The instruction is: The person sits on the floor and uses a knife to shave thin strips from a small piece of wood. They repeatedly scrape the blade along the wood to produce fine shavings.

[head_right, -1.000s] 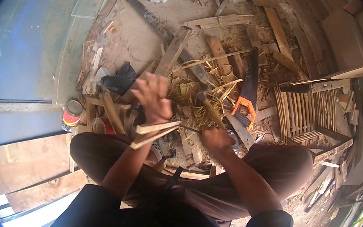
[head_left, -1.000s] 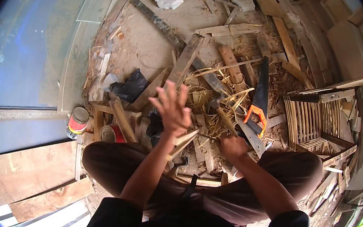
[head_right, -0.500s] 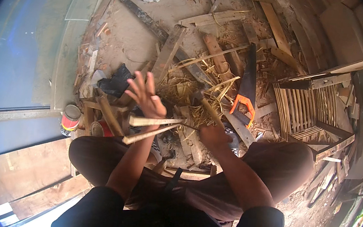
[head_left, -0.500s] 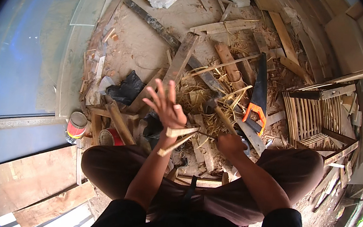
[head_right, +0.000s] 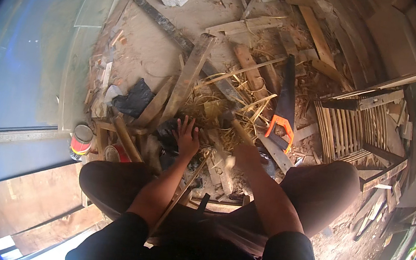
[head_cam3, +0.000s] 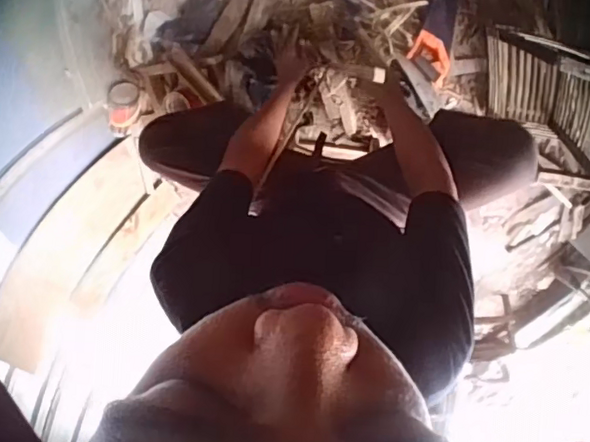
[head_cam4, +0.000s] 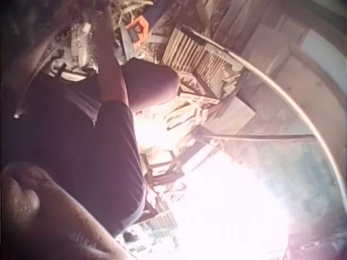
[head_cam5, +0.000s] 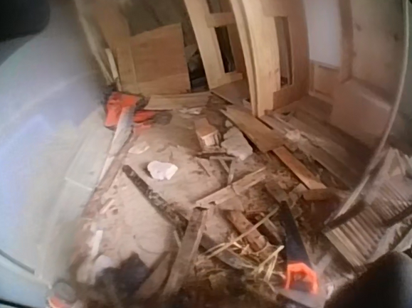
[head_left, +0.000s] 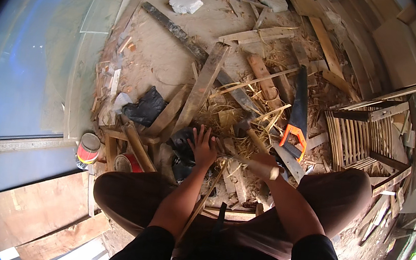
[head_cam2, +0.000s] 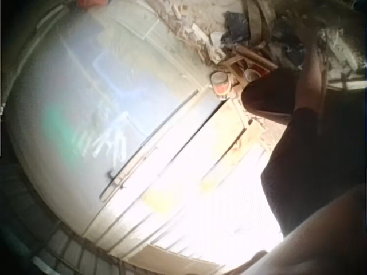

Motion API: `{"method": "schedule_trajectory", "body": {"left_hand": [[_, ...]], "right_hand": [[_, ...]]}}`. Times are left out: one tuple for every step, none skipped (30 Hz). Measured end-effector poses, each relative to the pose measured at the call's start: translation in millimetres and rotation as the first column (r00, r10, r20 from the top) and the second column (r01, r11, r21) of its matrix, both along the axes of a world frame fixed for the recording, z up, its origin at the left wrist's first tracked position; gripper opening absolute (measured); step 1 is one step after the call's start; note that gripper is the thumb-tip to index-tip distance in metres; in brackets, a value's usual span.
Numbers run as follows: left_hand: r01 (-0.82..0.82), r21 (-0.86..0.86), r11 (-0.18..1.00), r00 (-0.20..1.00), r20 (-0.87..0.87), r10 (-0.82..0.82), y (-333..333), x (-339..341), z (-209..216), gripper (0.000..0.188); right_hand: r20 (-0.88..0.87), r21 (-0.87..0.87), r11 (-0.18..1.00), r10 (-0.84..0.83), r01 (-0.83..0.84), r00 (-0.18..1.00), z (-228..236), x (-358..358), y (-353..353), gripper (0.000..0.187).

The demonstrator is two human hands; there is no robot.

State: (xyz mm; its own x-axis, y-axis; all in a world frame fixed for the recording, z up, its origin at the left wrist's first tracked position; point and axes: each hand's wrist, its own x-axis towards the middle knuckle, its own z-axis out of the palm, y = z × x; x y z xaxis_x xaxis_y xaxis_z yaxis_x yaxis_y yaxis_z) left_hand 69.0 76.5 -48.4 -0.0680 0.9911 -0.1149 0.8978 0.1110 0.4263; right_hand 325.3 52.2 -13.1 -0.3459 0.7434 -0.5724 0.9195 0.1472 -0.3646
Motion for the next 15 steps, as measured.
{"method": "schedule_trajectory", "body": {"left_hand": [[-0.008,0.037,0.999,1.0,-0.003,0.009,1.5,-9.5,1.4,0.04],[-0.016,0.074,0.997,1.0,-0.005,0.017,2.5,-18.5,2.8,0.037],[-0.024,0.11,0.994,1.0,-0.008,0.025,3.1,-28.2,4.6,0.034],[-0.039,-0.037,0.999,0.998,0.05,0.041,6.6,-40.3,10.6,0.037],[-0.031,-0.182,0.983,0.992,0.117,0.052,16.8,-45.9,22.3,0.041],[-0.012,-0.322,0.947,0.981,0.18,0.074,25.7,-52.4,35.3,0.045],[0.074,-0.492,0.868,0.988,0.153,0.002,30.9,-60.5,52.2,0.05],[0.151,-0.643,0.751,0.987,0.142,-0.076,38.0,-65.9,73.6,0.055],[0.21,-0.771,0.601,0.977,0.147,-0.152,42.4,-69.5,96.3,0.06],[0.276,-0.814,0.511,0.95,0.151,-0.272,42.2,-71.0,120.6,0.069],[0.249,-0.856,0.453,0.945,0.111,-0.309,40.0,-75.4,137.7,0.07],[0.216,-0.893,0.394,0.935,0.073,-0.346,37.2,-79.2,152.7,0.071],[0.178,-0.927,0.331,0.921,0.038,-0.387,32.9,-81.5,168.8,0.072],[0.207,-0.948,0.242,0.936,0.12,-0.329,22.3,-78.6,185.0,0.074],[0.243,-0.958,0.153,0.944,0.197,-0.265,5.6,-74.1,202.2,0.076]], "right_hand": [[-0.024,-0.005,1.0,0.021,-0.021,0.999,2.5,-3.2,6.1,0.025],[-0.033,-0.019,1.0,0.01,-0.011,0.999,5.4,-4.8,10.9,0.028],[-0.042,-0.033,0.999,-0.001,0.0,0.999,8.4,-5.3,16.1,0.03],[-0.01,-0.157,0.988,-0.002,0.0,1.0,27.9,-10.5,28.0,0.036],[-0.008,-0.159,0.987,-0.011,0.009,1.0,27.2,-8.6,30.0,0.038],[-0.006,-0.161,0.987,-0.019,0.017,1.0,26.7,-6.6,30.7,0.04],[-0.006,-0.166,0.986,-0.023,0.022,1.0,26.2,-6.4,29.9,0.042],[-0.016,-0.17,0.985,-0.037,0.034,0.999,27.6,-5.5,30.6,0.041],[-0.024,-0.175,0.984,-0.048,0.043,0.999,30.0,-4.1,31.1,0.041],[-0.033,-0.182,0.982,-0.057,0.05,0.998,32.5,-2.0,30.1,0.041],[-0.064,-0.186,0.98,-0.079,0.066,0.995,32.6,-0.6,30.2,0.043],[-0.095,-0.192,0.978,-0.101,0.081,0.99,32.7,1.6,30.6,0.045],[-0.126,-0.202,0.975,-0.126,0.099,0.984,30.5,3.0,29.2,0.048],[-0.132,-0.149,0.981,-0.147,0.127,0.98,23.8,8.3,26.8,0.045],[-0.139,-0.096,0.983,-0.17,0.157,0.976,17.0,13.7,24.7,0.043]]}}
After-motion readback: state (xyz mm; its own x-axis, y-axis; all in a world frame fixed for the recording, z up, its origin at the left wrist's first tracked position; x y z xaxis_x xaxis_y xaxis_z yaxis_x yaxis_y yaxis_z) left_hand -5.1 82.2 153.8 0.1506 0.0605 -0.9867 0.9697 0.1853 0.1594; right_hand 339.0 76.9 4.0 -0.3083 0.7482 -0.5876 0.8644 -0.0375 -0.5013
